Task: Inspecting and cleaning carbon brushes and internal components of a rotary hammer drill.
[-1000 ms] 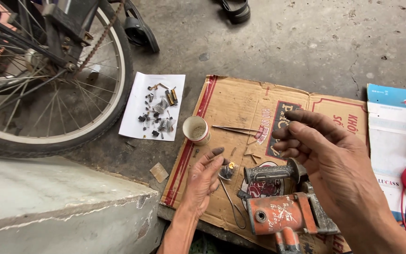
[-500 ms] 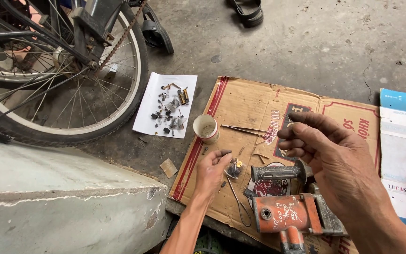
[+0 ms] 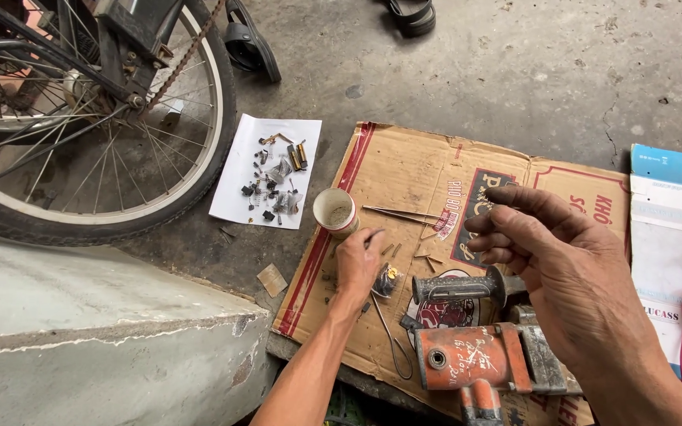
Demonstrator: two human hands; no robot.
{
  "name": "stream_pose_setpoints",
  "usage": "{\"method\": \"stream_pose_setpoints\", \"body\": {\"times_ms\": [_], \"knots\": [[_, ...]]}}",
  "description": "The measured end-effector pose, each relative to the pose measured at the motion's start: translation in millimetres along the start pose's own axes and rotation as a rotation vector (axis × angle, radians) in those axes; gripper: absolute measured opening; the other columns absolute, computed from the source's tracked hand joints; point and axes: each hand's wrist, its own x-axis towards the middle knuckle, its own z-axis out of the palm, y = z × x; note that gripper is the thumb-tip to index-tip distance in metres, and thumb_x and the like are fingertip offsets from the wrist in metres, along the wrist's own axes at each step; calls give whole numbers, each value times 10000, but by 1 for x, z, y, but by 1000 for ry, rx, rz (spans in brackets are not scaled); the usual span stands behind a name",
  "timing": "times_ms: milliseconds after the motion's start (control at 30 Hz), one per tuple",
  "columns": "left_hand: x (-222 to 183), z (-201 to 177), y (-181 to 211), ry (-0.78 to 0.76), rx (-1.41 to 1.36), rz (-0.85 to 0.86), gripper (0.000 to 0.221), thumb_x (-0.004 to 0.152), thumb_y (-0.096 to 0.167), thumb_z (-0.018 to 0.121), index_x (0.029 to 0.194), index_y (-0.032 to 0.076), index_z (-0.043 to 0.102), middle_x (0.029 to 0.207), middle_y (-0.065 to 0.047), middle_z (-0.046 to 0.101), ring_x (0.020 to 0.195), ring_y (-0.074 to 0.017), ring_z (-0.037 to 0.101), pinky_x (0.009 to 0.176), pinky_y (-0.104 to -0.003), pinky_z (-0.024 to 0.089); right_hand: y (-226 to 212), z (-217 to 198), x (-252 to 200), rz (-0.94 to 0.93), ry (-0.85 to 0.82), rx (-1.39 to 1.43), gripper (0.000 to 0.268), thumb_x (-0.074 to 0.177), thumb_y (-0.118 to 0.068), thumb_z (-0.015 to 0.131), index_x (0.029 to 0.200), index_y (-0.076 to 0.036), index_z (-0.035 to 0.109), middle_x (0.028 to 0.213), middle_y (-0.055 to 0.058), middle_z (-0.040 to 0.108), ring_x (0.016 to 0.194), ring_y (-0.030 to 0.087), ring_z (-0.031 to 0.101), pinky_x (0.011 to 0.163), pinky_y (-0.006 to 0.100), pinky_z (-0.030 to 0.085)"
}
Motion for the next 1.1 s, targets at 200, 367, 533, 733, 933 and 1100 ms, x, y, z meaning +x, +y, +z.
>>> {"method": "stream_pose_setpoints", "body": {"times_ms": [200, 367, 533, 733, 933, 1100], "knots": [[-26, -14, -28, -18, 133, -114, 270, 1099, 257, 631, 1317, 153, 752, 1072, -19, 811, 709, -105, 688, 543, -270, 574, -6, 1, -1, 31, 33, -60, 252, 1119, -4, 589, 1330, 75, 702, 1015, 258, 699, 879, 293, 643, 794, 377, 538], [-46, -27, 5, -12, 41, -172, 285, 1046, 264, 674, 1291, 151, 767, 1121, -19, 816, 833, -135, 716, 668, -297, 607, 4, -2, 3, 31, 4, -43, 256, 1108, -1, 609, 1318, 83, 728, 979, 232, 677, 853, 260, 601, 775, 348, 505], [-61, -62, 45, -106, -921, -493, 426, 1079, 143, 621, 1488, 27, 652, 1110, -130, 741, 938, -193, 691, 807, -330, 593, 2, 6, 2, 89, 35, -82, 275, 1092, 7, 614, 1332, 85, 723, 1049, 228, 697, 911, 245, 607, 799, 324, 492], [-86, -96, 75, -124, -1293, -577, 563, 967, -53, 507, 1525, -8, 555, 1310, -207, 669, 1208, -264, 644, 1078, -384, 563, -1, 25, -5, 145, 7, -134, 284, 1113, 14, 575, 1362, 80, 696, 1035, 252, 674, 934, 298, 636, 814, 371, 505], [-100, -105, 75, -180, -1281, -534, 600, 966, -141, 559, 1551, -9, 561, 1372, -204, 688, 1219, -258, 692, 1098, -327, 599, 1, 36, -13, 148, -23, -164, 270, 1111, 6, 585, 1326, 99, 719, 1051, 270, 694, 939, 309, 624, 841, 395, 523], [-108, -106, 73, -165, -1152, -479, 649, 936, -87, 681, 1567, 29, 585, 1362, -176, 731, 1170, -210, 725, 1082, -297, 612, 3, 37, -13, 167, -27, -178, 251, 1116, 5, 589, 1313, 96, 714, 1042, 293, 708, 942, 319, 646, 837, 404, 535]]}}
